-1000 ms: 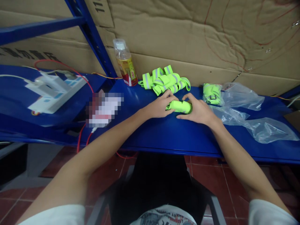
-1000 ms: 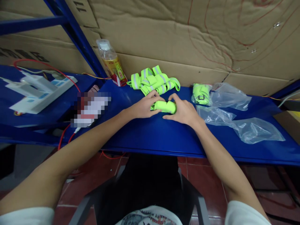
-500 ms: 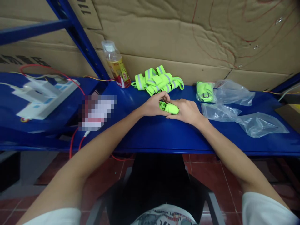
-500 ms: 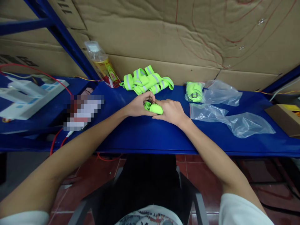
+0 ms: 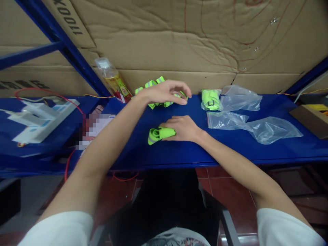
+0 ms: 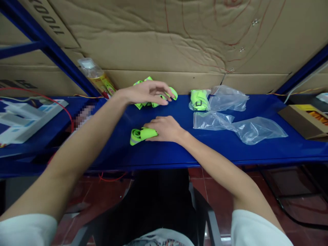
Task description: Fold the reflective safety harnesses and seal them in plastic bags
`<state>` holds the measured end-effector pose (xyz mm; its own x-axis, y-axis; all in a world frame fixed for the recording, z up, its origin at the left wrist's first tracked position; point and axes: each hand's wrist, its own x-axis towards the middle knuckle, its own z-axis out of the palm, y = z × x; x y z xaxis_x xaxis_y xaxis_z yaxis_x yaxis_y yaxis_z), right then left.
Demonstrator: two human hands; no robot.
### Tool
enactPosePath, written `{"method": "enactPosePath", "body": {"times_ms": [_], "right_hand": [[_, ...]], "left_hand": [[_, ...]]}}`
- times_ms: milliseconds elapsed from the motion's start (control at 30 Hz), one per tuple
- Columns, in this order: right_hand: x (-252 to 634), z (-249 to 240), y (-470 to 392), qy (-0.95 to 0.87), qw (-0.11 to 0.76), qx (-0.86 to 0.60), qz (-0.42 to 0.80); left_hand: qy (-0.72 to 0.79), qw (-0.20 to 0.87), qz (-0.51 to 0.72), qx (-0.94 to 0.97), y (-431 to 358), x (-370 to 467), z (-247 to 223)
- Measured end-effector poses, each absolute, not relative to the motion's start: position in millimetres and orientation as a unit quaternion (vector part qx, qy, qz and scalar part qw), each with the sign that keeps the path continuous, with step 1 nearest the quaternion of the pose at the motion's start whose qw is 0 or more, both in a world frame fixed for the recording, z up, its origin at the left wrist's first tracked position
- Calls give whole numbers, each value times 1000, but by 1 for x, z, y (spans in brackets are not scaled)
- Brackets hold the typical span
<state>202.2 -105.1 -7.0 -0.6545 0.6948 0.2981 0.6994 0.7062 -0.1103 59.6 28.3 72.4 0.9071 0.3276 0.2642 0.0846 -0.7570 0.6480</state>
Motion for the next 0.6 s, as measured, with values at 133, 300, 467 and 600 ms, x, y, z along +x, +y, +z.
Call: {"method": "enactPosePath", "body": {"times_ms": [133,300,467,600], "right_hand": [[190,-26,-105,-941,174,-285,-53],[186,-40,-104,-952,176,-235,-89],[178,-41,-105,-952,170,-232,-104],[176,-42,-106,-956,158,-218,-118]], "left_hand": [[81,120,194,970,12,133,56],[38,-32,51,997,-9,174,33],[56,60,117,990,-19,165,25],[47,86,105,990,-27,170,19]]}}
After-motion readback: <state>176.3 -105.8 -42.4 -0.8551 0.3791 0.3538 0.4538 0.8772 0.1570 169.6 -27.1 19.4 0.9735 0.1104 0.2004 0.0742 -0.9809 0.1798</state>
